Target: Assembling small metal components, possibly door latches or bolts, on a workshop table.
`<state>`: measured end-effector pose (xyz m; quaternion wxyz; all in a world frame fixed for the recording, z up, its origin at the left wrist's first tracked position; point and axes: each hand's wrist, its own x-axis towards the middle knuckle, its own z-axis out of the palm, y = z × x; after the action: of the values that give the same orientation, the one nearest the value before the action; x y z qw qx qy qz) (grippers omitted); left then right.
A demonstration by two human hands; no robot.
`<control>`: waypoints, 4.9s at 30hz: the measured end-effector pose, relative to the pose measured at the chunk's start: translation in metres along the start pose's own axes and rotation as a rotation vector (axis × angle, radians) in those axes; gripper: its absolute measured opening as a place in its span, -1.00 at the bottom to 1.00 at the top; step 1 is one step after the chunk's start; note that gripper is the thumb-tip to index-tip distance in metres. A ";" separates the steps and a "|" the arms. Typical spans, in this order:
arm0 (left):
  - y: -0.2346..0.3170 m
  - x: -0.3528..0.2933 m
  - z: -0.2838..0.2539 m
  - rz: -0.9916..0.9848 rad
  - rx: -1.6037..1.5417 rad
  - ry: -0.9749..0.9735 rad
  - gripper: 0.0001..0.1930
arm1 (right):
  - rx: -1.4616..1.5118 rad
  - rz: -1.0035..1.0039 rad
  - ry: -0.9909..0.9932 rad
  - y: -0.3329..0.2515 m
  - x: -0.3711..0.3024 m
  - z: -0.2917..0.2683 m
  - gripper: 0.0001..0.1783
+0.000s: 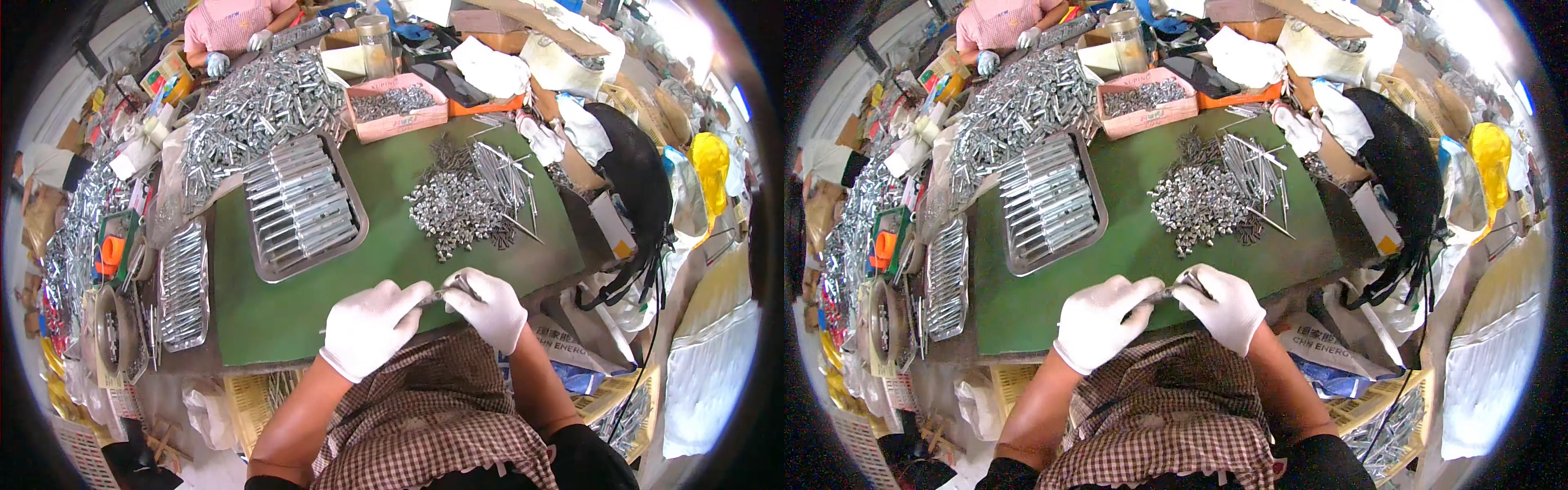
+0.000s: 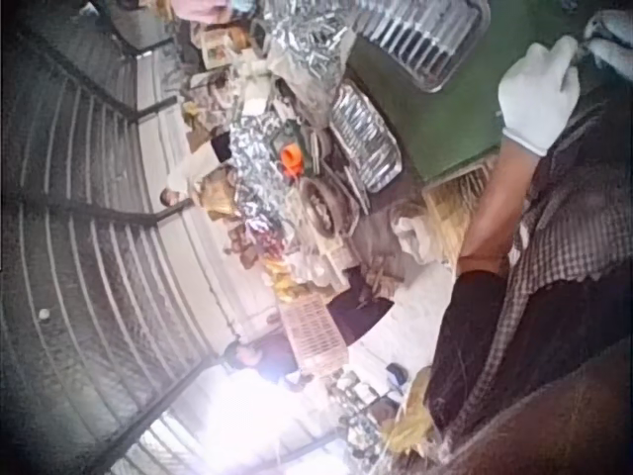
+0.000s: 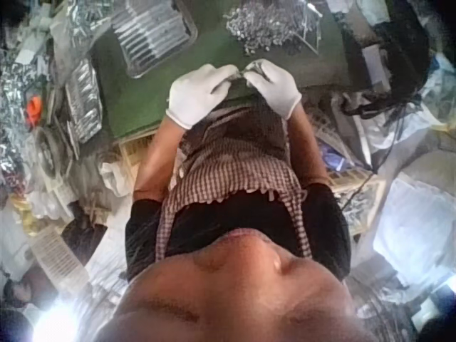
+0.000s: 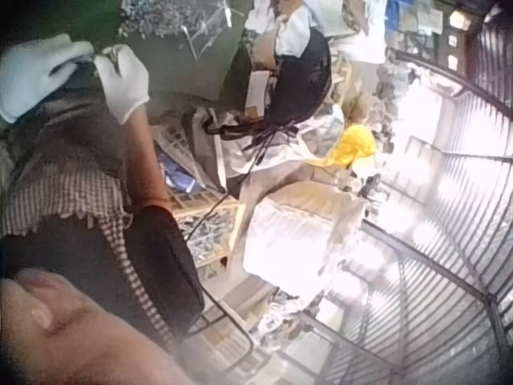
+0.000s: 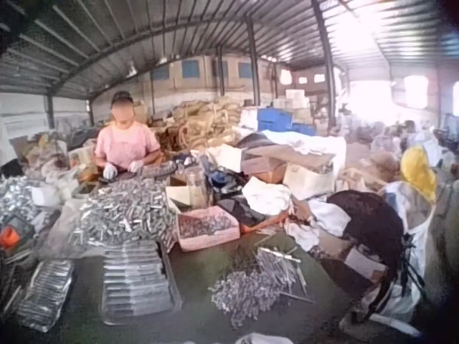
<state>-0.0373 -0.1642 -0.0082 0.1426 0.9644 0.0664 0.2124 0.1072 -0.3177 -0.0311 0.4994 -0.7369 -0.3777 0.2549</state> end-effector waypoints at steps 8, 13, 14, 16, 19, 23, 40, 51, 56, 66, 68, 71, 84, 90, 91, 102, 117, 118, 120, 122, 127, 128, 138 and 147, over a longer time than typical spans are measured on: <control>0.019 -0.006 0.017 -0.155 0.180 -0.129 -0.78 | -0.514 -0.269 0.305 0.016 0.044 -0.031 -0.89; 0.021 -0.002 0.014 -0.179 0.142 -0.155 -0.81 | -0.844 -0.327 0.112 0.010 0.086 -0.043 -0.89; 0.022 -0.003 0.014 -0.181 0.145 -0.152 -0.81 | -0.843 -0.332 0.112 0.007 0.085 -0.043 -0.89; 0.022 -0.007 0.018 -0.164 0.091 -0.114 -0.81 | -0.930 -0.198 0.001 -0.001 0.085 -0.044 -0.88; 0.019 -0.006 0.022 -0.153 0.072 -0.057 -0.82 | -0.941 -0.211 0.008 0.001 0.083 -0.044 -0.90; 0.021 -0.006 0.012 -0.184 0.113 -0.150 -0.78 | -0.756 -0.361 0.033 -0.003 0.056 -0.032 -0.89; 0.022 -0.004 0.020 -0.163 0.096 -0.111 -0.89 | -0.607 -0.445 0.231 0.018 0.039 -0.031 -0.84; 0.024 -0.017 0.037 -0.138 0.023 -0.131 -0.76 | -0.816 -0.369 0.218 0.028 0.035 -0.033 -0.83; 0.022 -0.012 0.034 -0.146 0.005 -0.150 -0.71 | -0.587 -0.380 0.068 0.002 0.014 -0.029 -0.82; 0.020 -0.006 0.034 -0.149 0.042 -0.158 -0.71 | -0.615 -0.440 0.036 -0.002 0.001 -0.010 -0.79; 0.020 -0.008 0.034 -0.142 0.040 -0.152 -0.72 | -0.636 -0.427 0.050 -0.005 0.000 -0.009 -0.80; 0.021 -0.010 0.032 -0.137 0.036 -0.154 -0.74 | -0.672 -0.404 0.063 -0.003 -0.003 -0.006 -0.82; 0.024 -0.014 0.032 -0.120 0.033 -0.166 -0.69 | -0.557 -0.181 -0.055 0.000 -0.002 -0.009 -0.84; 0.019 -0.008 0.025 -0.052 0.123 -0.210 -0.61 | -0.526 -0.203 -0.055 0.007 0.002 -0.012 -0.79; 0.018 -0.006 0.024 -0.071 0.111 -0.251 -0.61 | -0.507 -0.212 -0.090 0.000 0.007 -0.015 -0.80; 0.021 0.000 0.020 -0.075 0.179 -0.293 -0.67 | 1.377 -0.106 0.104 0.012 0.032 0.023 -0.49; 0.020 0.013 0.030 0.008 0.204 -0.194 -0.86 | 0.974 -0.120 0.236 0.011 0.030 0.031 -0.41; 0.018 0.007 0.025 0.001 0.209 -0.190 -0.86 | 1.072 -0.086 0.191 0.012 0.033 0.030 -0.43; 0.018 -0.012 0.004 -0.052 0.182 -0.086 -0.83 | 1.402 -0.178 0.056 0.026 0.035 0.022 -0.42; 0.011 -0.059 -0.028 -0.230 0.246 -0.119 -0.82 | 1.299 -0.089 0.138 0.033 0.029 0.016 -0.50; -0.012 -0.187 -0.088 -0.680 0.314 -0.180 -0.69 | 0.896 0.005 0.092 0.020 0.019 0.016 -0.73; -0.013 -0.192 -0.091 -0.708 0.312 -0.119 -0.68 | 0.830 0.021 0.081 0.017 0.018 0.018 -0.71; -0.118 0.035 -0.024 -0.160 0.375 0.188 -0.73 | 0.624 0.041 0.118 -0.002 0.020 0.023 -0.55; -0.143 0.058 -0.008 -0.005 0.479 0.126 -0.74 | 0.647 0.054 0.067 -0.002 0.014 0.022 -0.61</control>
<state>0.0013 -0.0149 -0.0219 -0.0941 0.9554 0.1260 0.2501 0.0982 -0.2935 -0.0372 0.7129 -0.5578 -0.2408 0.3502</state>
